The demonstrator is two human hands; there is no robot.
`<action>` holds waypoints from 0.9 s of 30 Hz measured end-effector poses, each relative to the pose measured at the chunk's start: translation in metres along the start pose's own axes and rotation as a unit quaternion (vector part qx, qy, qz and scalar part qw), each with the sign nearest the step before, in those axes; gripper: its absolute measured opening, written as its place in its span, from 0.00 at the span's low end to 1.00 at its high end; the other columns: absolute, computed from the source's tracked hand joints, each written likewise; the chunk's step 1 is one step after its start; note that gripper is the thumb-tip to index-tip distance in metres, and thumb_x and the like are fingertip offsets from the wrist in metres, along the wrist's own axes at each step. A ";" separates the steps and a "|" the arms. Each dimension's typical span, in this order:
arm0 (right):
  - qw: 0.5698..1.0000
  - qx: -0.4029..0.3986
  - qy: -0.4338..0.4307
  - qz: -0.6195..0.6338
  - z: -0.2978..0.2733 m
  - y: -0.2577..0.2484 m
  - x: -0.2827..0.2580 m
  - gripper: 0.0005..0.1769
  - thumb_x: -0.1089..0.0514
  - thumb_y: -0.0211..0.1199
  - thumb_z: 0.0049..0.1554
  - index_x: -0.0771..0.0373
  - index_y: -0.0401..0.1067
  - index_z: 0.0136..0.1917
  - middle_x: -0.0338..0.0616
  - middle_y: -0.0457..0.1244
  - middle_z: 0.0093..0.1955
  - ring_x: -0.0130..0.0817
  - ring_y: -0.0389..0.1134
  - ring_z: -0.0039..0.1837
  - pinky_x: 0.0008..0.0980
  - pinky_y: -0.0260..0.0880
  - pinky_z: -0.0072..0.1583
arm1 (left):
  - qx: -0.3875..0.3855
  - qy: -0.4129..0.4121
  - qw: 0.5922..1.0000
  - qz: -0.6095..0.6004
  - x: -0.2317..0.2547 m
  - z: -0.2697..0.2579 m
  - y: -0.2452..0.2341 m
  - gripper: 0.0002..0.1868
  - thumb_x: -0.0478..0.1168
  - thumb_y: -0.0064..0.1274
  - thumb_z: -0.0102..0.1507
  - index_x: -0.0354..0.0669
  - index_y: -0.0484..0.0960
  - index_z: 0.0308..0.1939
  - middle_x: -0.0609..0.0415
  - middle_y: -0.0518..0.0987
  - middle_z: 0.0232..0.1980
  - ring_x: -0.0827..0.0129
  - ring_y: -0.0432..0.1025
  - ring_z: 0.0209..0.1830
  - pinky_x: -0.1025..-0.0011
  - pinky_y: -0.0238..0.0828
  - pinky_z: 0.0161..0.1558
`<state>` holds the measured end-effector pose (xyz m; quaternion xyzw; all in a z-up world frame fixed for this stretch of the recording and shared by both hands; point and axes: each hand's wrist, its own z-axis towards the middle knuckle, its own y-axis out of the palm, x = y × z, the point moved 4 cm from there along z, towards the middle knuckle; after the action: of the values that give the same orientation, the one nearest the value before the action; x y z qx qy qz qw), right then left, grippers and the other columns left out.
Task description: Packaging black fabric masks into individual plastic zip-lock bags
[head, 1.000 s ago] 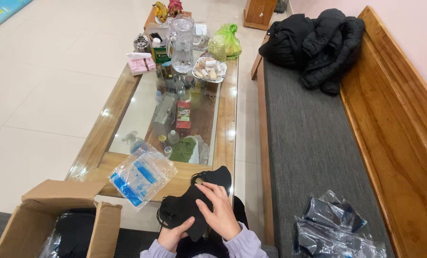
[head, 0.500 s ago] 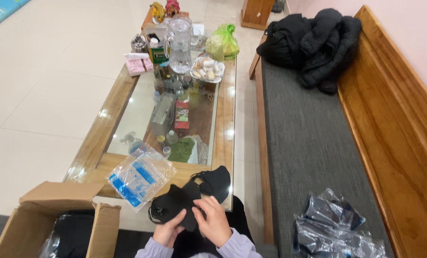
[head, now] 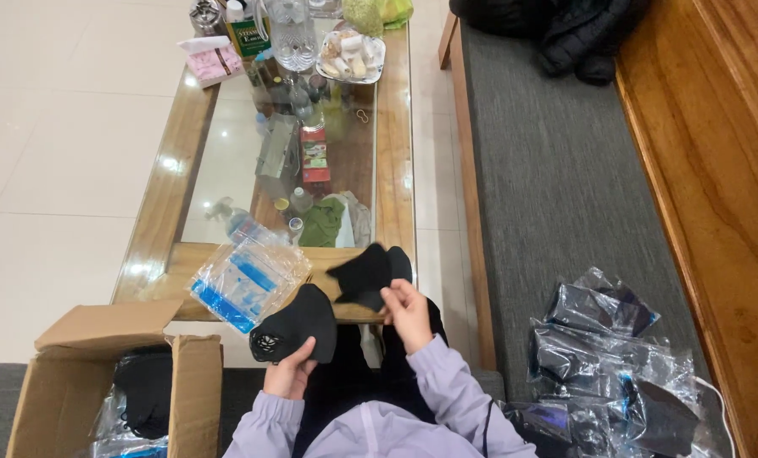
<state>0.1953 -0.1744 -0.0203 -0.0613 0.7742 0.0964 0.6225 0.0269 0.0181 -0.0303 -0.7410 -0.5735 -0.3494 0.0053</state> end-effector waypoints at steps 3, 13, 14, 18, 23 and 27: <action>0.990 0.078 0.119 0.023 0.019 -0.021 0.029 0.12 0.62 0.64 0.60 0.68 0.69 0.55 0.42 0.58 0.28 0.31 0.65 0.29 0.27 0.59 0.26 | 0.003 0.027 0.999 -0.020 0.007 0.004 -0.004 0.30 0.20 0.58 0.54 0.36 0.79 0.61 0.42 0.81 0.61 0.54 0.76 0.58 0.57 0.77 0.54; 0.972 0.134 0.122 -0.151 0.023 -0.039 0.040 0.12 0.57 0.61 0.59 0.61 0.70 0.56 0.40 0.63 0.25 0.30 0.63 0.23 0.28 0.58 0.23 | 0.002 0.007 1.000 0.000 0.007 -0.009 0.009 0.29 0.21 0.58 0.55 0.35 0.79 0.62 0.41 0.81 0.60 0.53 0.77 0.56 0.59 0.77 0.53; 0.968 0.132 0.117 -0.179 0.021 -0.037 0.032 0.12 0.57 0.60 0.59 0.58 0.70 0.56 0.38 0.63 0.25 0.30 0.65 0.23 0.29 0.61 0.23 | 0.005 0.000 1.000 -0.007 0.008 -0.013 0.013 0.30 0.20 0.57 0.55 0.35 0.78 0.63 0.40 0.80 0.61 0.52 0.76 0.58 0.57 0.76 0.55; 0.959 0.116 0.105 -0.238 0.018 -0.035 0.019 0.13 0.55 0.58 0.59 0.53 0.66 0.57 0.36 0.63 0.28 0.33 0.66 0.24 0.34 0.68 0.26 | -0.010 -0.005 1.000 0.015 0.000 -0.007 0.012 0.29 0.21 0.58 0.55 0.32 0.79 0.61 0.39 0.81 0.59 0.51 0.76 0.56 0.55 0.77 0.53; 0.935 0.085 0.065 -0.337 0.023 -0.042 0.024 0.23 0.47 0.57 0.59 0.48 0.60 0.66 0.32 0.61 0.29 0.43 0.69 0.37 0.43 0.64 0.47 | -0.027 -0.034 0.999 0.023 0.001 -0.023 0.020 0.26 0.17 0.56 0.56 0.25 0.79 0.59 0.31 0.81 0.57 0.44 0.77 0.54 0.48 0.76 0.54; 0.943 0.075 0.074 -0.314 0.002 -0.039 0.007 0.23 0.44 0.57 0.60 0.48 0.59 0.67 0.33 0.60 0.30 0.40 0.68 0.38 0.40 0.65 0.49 | -0.041 -0.072 0.996 0.037 -0.011 -0.020 0.008 0.25 0.18 0.57 0.56 0.22 0.80 0.58 0.31 0.82 0.57 0.44 0.77 0.52 0.50 0.77 0.53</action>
<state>0.2041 -0.2122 -0.0307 -0.2616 0.7644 -0.1673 0.5651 0.0228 -0.0023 -0.0177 -0.7843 -0.5300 -0.3180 -0.0535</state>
